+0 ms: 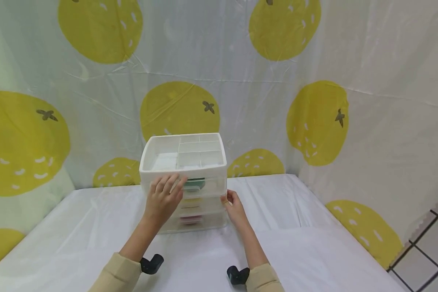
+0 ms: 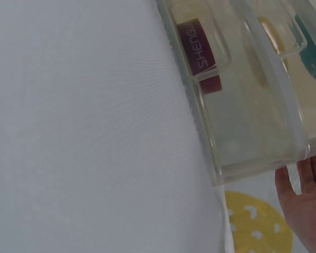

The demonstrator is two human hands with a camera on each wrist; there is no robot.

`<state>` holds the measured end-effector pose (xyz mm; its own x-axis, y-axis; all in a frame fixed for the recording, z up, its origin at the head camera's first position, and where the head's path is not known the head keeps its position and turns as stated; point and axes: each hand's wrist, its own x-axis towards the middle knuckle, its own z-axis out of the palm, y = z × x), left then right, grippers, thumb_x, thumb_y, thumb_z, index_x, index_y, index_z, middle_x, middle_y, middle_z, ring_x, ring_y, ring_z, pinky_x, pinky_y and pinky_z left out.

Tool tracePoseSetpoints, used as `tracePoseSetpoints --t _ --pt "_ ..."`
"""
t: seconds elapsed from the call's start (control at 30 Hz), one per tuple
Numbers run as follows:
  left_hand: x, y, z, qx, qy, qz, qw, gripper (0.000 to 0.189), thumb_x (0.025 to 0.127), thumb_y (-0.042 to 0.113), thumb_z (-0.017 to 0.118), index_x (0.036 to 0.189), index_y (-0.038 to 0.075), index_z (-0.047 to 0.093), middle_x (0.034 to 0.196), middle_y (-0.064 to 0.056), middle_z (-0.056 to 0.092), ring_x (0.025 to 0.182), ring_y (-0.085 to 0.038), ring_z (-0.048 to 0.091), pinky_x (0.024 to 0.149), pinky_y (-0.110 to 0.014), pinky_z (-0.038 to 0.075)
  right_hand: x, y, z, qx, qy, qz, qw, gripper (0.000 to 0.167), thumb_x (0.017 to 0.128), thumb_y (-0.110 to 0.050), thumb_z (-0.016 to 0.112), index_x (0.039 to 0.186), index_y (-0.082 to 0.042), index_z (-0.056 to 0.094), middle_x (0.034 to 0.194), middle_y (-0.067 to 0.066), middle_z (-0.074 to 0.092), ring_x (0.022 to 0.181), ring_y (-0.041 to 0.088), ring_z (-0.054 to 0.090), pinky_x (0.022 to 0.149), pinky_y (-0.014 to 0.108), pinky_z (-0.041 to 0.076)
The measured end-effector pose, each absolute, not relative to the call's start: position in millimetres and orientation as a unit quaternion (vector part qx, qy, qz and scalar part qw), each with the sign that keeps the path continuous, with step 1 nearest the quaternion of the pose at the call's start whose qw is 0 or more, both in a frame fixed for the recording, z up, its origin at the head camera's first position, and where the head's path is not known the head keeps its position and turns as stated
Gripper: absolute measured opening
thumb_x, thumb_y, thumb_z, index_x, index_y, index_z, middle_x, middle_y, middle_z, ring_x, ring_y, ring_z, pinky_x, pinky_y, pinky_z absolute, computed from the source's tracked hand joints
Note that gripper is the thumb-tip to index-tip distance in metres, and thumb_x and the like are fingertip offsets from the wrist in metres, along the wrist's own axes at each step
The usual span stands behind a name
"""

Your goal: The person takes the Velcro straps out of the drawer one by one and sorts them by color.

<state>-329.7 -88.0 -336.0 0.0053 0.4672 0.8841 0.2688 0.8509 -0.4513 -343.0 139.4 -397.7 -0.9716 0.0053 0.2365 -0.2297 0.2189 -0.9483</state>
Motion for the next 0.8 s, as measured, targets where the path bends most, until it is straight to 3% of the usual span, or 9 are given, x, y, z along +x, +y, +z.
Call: tracePoseSetpoints --t 0.17,0.67,0.8 --pt "-327 -86 -340 -0.259 -0.707 0.053 0.656 0.027 0.093 0.016 0.037 0.106 0.016 0.061 0.105 -0.004 0.059 0.094 -0.020 0.054 0.083 -0.033 0.042 -344 140 -400 0.074 -0.771 0.625 0.095 0.048 0.094 -0.028 0.047 0.130 0.002 0.037 0.129 0.023 0.046 0.124 0.034 0.041 0.103 0.047 0.034" --pt "-321 -83 -342 -0.267 -0.688 0.008 0.675 0.023 0.091 0.014 0.039 0.100 0.013 0.061 0.094 -0.004 0.057 0.084 -0.020 0.052 0.078 -0.032 0.042 -342 139 -397 0.067 -0.778 0.617 0.099 0.039 0.094 -0.021 0.047 0.127 0.000 0.040 0.118 0.018 0.052 0.107 0.022 0.048 0.093 0.036 0.039" --pt "-318 -83 -343 -0.272 -0.690 -0.007 0.671 0.025 0.091 0.014 0.038 0.099 0.013 0.062 0.093 -0.004 0.058 0.085 -0.021 0.052 0.080 -0.033 0.043 -341 140 -397 0.068 -0.777 0.619 0.091 0.039 0.095 -0.021 0.046 0.127 -0.001 0.039 0.121 0.016 0.049 0.111 0.024 0.045 0.095 0.038 0.037"
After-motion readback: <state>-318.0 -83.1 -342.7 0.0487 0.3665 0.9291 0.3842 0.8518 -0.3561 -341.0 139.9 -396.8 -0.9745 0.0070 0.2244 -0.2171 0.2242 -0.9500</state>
